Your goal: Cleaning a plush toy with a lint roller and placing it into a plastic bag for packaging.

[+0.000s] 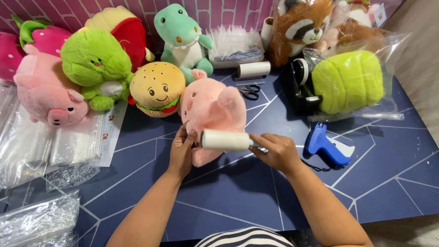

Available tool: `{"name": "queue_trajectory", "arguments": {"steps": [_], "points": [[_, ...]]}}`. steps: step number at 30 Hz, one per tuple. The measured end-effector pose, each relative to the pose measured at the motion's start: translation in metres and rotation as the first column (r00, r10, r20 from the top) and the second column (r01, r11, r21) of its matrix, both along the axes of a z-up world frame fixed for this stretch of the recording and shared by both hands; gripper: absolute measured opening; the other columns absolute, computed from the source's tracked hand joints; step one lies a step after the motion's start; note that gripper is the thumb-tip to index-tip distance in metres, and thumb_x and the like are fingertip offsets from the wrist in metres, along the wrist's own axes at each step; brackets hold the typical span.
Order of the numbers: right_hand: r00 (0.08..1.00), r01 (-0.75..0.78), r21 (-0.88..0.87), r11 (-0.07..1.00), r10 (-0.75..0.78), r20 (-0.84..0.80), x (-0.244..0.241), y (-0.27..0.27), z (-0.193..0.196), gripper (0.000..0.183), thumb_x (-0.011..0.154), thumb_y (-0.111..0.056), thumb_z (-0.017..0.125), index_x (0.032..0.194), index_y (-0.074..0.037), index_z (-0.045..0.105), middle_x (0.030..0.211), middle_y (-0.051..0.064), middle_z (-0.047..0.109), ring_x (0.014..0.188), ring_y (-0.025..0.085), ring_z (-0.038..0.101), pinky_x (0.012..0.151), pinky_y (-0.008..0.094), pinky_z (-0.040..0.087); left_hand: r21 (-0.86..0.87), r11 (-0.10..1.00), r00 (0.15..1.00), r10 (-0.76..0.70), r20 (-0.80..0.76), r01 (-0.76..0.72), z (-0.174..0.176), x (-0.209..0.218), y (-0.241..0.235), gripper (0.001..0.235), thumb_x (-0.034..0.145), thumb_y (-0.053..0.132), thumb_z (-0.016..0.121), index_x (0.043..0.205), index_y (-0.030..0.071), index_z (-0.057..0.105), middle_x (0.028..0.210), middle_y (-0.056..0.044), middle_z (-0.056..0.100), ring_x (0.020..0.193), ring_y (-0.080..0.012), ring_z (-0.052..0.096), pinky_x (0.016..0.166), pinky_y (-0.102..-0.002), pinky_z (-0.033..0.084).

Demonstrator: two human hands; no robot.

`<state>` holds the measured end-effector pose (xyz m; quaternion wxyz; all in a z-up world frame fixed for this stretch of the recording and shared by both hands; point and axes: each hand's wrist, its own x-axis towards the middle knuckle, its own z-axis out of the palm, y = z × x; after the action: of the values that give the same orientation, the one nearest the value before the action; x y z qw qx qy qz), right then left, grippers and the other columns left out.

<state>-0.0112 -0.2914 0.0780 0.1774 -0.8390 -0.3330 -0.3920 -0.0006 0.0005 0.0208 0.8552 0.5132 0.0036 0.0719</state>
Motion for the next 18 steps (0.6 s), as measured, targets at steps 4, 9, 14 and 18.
{"name": "queue_trajectory", "arguments": {"steps": [4, 9, 14, 18], "points": [[0.997, 0.014, -0.1, 0.995, -0.005, 0.082, -0.009, 0.009, 0.013, 0.018, 0.085, -0.03, 0.08, 0.1, -0.02, 0.077, 0.067, -0.003, 0.063, 0.052, 0.014, 0.061, 0.051, 0.025, 0.052, -0.012, 1.0, 1.0, 0.006, -0.004, -0.006, 0.011, -0.003, 0.0, 0.028, 0.102, 0.028, 0.064, 0.126, 0.013, 0.065, 0.093, -0.005, 0.072, 0.078, -0.0134, 0.072, 0.072, -0.03, 0.062], [0.98, 0.193, 0.056, 0.98, -0.195, 0.041, 0.012, -0.02, -0.014, 0.022, 0.09, -0.031, 0.075, 0.11, -0.021, 0.077, 0.075, -0.007, 0.066, 0.057, 0.014, 0.063, 0.055, 0.025, 0.053, 0.065, 0.997, 0.999, -0.04, 0.024, 0.039, 0.008, -0.004, 0.0, 0.032, 0.102, 0.026, 0.065, 0.131, 0.011, 0.064, 0.097, -0.002, 0.069, 0.082, -0.0095, 0.07, 0.074, -0.029, 0.062], [1.0, 0.02, -0.055, 0.998, -0.02, 0.012, -0.002, 0.002, 0.002, 0.021, 0.082, -0.03, 0.081, 0.101, -0.022, 0.077, 0.066, -0.003, 0.064, 0.052, 0.017, 0.062, 0.051, 0.027, 0.053, 0.11, 0.994, 0.998, -0.033, 0.056, 0.026, -0.005, -0.001, -0.002, 0.034, 0.101, 0.025, 0.066, 0.131, 0.009, 0.063, 0.104, -0.002, 0.064, 0.089, -0.011, 0.068, 0.081, -0.03, 0.06], [0.999, 0.038, 0.015, 0.999, -0.038, -0.002, -0.007, 0.006, 0.008, 0.02, 0.086, -0.032, 0.077, 0.103, -0.02, 0.077, 0.066, -0.002, 0.065, 0.05, 0.017, 0.062, 0.049, 0.028, 0.052, 0.169, 0.984, 0.996, -0.062, 0.06, 0.051, 0.009, -0.005, 0.0, 0.038, 0.102, 0.03, 0.065, 0.132, 0.007, 0.064, 0.113, -0.004, 0.061, 0.101, -0.015, 0.065, 0.093, -0.037, 0.057]]}}
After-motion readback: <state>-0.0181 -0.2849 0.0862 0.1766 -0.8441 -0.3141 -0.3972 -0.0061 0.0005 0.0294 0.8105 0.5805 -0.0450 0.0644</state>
